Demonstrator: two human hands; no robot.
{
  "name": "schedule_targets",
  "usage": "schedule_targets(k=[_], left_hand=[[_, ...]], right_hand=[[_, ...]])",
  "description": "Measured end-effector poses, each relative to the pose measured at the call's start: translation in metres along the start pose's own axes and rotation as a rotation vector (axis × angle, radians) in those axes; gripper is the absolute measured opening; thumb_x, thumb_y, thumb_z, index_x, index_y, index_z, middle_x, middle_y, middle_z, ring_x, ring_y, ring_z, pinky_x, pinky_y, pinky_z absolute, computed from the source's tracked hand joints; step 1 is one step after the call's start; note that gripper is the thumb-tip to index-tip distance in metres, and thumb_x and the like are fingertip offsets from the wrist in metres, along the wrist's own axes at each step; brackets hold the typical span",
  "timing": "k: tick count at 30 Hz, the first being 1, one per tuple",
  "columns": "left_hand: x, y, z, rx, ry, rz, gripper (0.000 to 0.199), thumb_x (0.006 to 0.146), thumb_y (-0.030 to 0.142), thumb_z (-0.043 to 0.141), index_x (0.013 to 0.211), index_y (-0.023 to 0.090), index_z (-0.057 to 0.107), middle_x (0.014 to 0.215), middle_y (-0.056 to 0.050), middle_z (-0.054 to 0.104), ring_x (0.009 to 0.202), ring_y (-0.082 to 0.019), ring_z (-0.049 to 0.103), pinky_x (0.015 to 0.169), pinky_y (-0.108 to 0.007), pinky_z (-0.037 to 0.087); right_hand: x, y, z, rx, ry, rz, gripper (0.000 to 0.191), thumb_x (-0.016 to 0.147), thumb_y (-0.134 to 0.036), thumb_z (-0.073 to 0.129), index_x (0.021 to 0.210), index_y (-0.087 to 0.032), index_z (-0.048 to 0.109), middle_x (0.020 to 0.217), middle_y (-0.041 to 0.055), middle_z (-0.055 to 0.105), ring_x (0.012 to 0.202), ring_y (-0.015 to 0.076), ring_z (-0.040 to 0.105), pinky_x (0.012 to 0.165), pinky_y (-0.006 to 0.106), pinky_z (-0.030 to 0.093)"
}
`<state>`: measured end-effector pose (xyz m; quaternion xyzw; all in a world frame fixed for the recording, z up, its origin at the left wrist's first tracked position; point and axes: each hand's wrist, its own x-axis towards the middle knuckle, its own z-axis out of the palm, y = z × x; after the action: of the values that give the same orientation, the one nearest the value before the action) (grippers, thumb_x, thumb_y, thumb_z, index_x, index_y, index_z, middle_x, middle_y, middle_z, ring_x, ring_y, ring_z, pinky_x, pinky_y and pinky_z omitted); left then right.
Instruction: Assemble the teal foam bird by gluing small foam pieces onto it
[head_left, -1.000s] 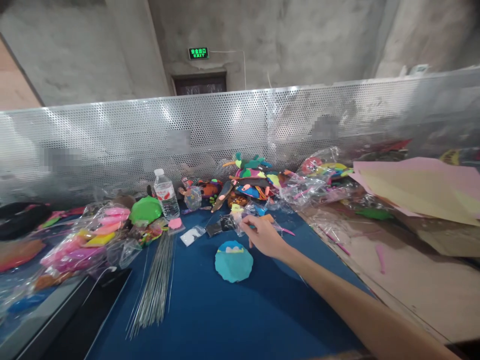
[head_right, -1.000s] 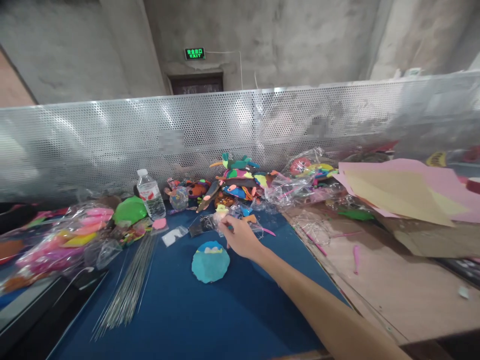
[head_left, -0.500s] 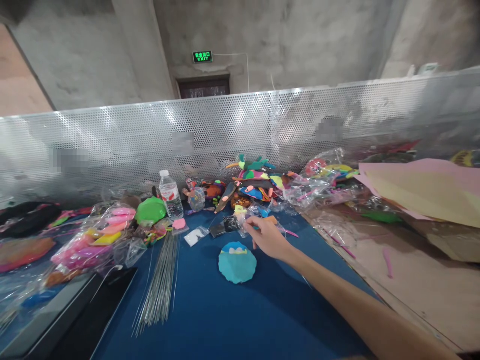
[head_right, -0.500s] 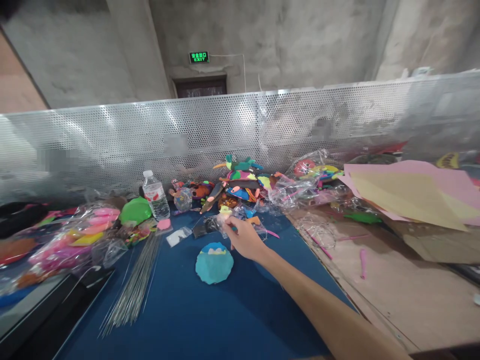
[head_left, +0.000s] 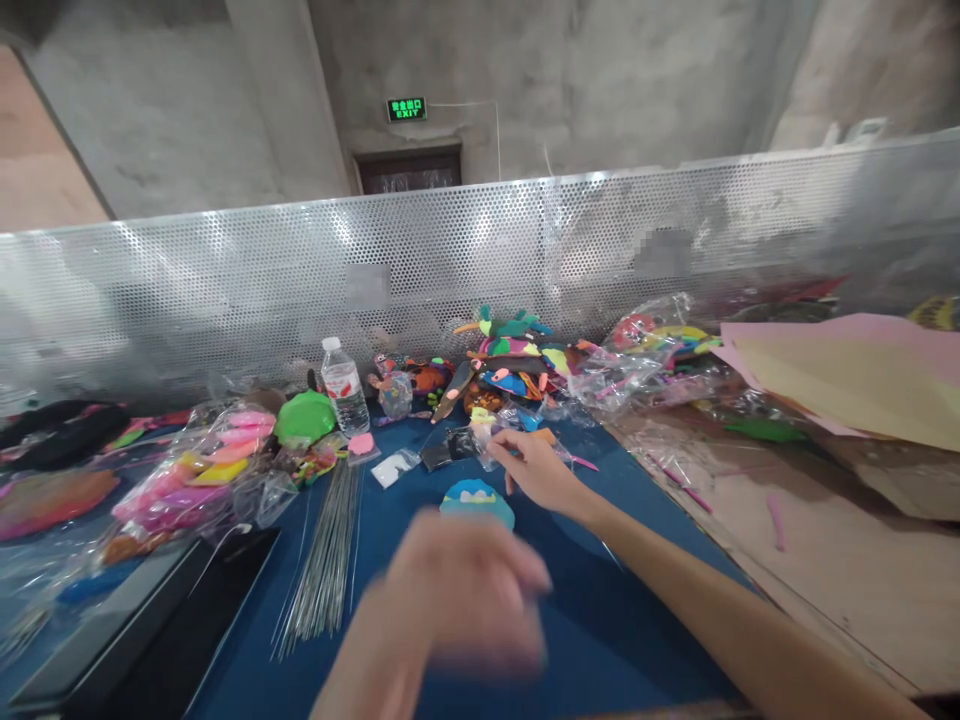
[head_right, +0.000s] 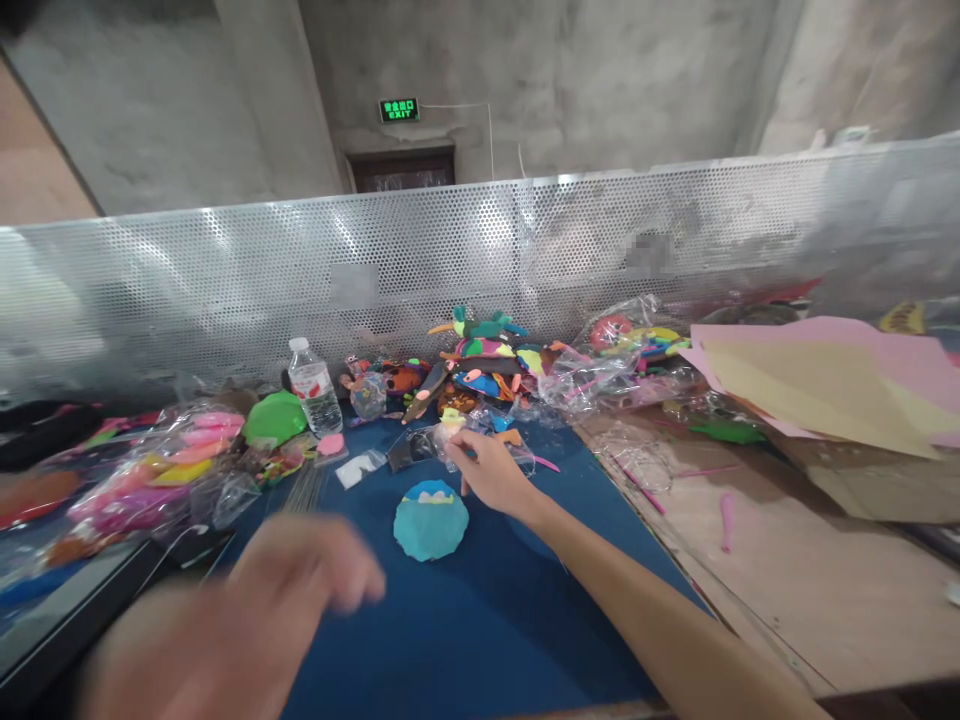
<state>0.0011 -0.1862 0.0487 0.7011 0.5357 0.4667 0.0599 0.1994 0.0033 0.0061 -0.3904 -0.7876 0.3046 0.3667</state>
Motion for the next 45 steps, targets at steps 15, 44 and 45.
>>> schedule_targets(k=[15, 44, 45], left_hand=[[0.121, -0.105, 0.104, -0.328, -0.27, -0.008, 0.019, 0.092, 0.037, 0.048, 0.102, 0.022, 0.043, 0.082, 0.001, 0.052, 0.073, -0.014, 0.054, 0.068, -0.027, 0.045], [0.111, -0.101, 0.109, -0.196, -0.177, 0.196, 0.012, 0.087, 0.014, 0.051, 0.088, 0.02, 0.062, 0.112, -0.008, 0.052, 0.11, -0.02, 0.053, 0.094, -0.036, 0.045], [0.111, -0.101, 0.109, -0.208, -0.18, 0.195, 0.013, 0.088, 0.014, 0.051, 0.089, 0.02, 0.062, 0.112, -0.008, 0.052, 0.109, -0.02, 0.054, 0.093, -0.036, 0.046]], right_hand=[[0.002, 0.001, 0.001, -0.005, -0.008, 0.023, 0.026, 0.094, -0.039, 0.045, 0.086, -0.019, 0.06, 0.06, -0.0027, 0.059, 0.049, 0.0126, 0.061, 0.051, 0.023, 0.042], [0.003, 0.012, 0.006, -0.127, -0.053, 0.037, 0.021, 0.093, -0.032, 0.046, 0.088, -0.02, 0.061, 0.069, 0.0001, 0.066, 0.06, 0.0159, 0.065, 0.058, 0.025, 0.042], [0.004, 0.011, 0.006, -0.092, -0.056, 0.027, 0.021, 0.093, -0.031, 0.045, 0.087, -0.019, 0.061, 0.072, 0.0006, 0.066, 0.06, 0.0157, 0.065, 0.059, 0.026, 0.043]])
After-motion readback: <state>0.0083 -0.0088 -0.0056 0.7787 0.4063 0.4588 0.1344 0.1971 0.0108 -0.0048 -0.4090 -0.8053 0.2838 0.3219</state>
